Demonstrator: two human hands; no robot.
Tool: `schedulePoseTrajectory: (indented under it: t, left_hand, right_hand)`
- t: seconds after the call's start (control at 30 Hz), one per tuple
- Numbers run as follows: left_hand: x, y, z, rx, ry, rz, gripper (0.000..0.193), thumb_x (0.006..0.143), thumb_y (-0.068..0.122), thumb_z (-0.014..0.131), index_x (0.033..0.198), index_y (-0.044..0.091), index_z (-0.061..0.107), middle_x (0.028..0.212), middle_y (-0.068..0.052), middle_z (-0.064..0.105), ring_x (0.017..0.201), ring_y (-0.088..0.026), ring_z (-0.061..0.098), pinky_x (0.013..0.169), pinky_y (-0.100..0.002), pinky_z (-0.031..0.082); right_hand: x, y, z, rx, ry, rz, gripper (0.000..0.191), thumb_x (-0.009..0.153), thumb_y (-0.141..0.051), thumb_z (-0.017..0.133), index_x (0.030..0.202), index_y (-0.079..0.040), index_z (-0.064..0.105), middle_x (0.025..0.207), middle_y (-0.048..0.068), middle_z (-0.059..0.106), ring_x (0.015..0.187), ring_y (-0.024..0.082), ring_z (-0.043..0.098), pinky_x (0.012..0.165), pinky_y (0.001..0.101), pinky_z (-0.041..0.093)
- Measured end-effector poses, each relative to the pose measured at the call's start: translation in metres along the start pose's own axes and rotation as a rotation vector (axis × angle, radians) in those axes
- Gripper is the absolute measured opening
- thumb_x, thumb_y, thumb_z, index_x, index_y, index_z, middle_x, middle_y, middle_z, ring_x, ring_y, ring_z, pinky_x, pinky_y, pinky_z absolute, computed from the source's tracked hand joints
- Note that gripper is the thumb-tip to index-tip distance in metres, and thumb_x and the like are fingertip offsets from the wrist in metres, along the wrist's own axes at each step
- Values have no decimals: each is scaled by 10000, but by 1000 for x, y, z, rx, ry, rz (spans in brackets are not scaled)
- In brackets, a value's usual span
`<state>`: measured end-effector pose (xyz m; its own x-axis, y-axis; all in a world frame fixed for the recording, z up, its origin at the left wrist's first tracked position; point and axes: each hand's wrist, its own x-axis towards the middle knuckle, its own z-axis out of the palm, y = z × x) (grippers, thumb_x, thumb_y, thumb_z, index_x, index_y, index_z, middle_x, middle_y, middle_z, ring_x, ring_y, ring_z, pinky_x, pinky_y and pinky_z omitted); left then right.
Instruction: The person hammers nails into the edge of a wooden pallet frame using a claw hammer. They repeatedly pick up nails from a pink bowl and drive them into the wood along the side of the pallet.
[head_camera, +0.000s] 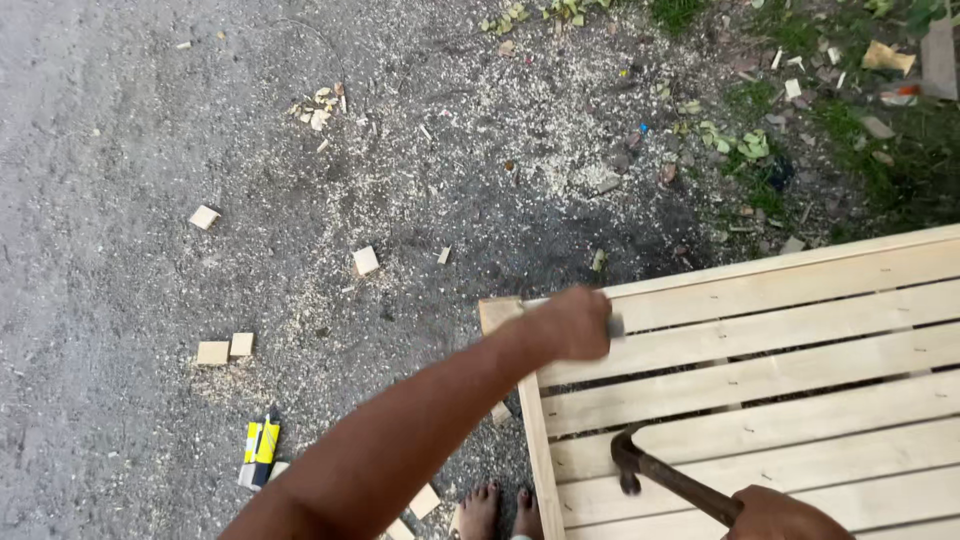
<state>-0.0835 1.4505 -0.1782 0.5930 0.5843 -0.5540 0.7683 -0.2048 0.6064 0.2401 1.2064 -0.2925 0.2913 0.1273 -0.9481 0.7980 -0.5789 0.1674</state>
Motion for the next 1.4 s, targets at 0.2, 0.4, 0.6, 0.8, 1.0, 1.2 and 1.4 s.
schedulePoseTrajectory:
  t: [0.2,0.4,0.6,0.8,1.0,1.2,1.4]
  left_hand:
    - [-56,0,55,89,16,157,260,797,79,596,1001,64,756,1055,-187,730,1018,-314,705,952,-416,554]
    - [-66,-3,76,88,-80,65,268,797,40,642,1045,41,742,1095,-167,736,1055,-275,689,965,-378,545]
    - [-75,-16,85,133,-55,45,344,756,21,725,1087,-33,646,1088,-203,673,1047,-313,675,943,-364,573]
    - [-73,-33,81,89,-28,28,322,745,6,697,1065,5,656,1028,-192,704,986,-323,703,886,-379,592]
    - [-69,-36,75,10,27,-1,215,818,39,649,1033,35,657,1012,-169,710,948,-305,732,843,-385,606]
    - [-49,-42,53,-27,87,88,194,774,31,691,965,7,717,1023,-200,680,924,-302,697,851,-374,585]
    - [-41,-39,45,25,-35,72,230,778,63,637,985,12,724,938,-179,736,870,-280,758,783,-373,645]
  right_hand:
    - [28,-45,29,446,174,-134,446,857,-284,850,1198,-58,670,705,105,608,550,197,533,567,389,487]
    - [25,-106,54,755,383,-258,362,854,-276,824,1075,-22,691,631,136,580,468,201,498,470,393,434]
    - [36,-139,68,603,689,-598,338,764,-270,862,971,-52,707,657,97,652,603,209,587,608,363,533]
    - [76,-157,70,447,467,-429,315,825,-284,816,1024,-64,711,769,135,730,699,275,698,704,432,564]
    - [121,-156,56,398,544,-429,424,815,-355,818,1112,-72,715,870,167,783,779,314,761,762,426,591]
    - [154,-136,49,324,714,-435,499,782,-366,801,1215,-126,733,970,169,766,862,338,715,790,453,570]
    - [149,-141,53,392,590,-287,467,851,-384,750,1226,-105,753,998,220,769,954,424,740,834,528,581]
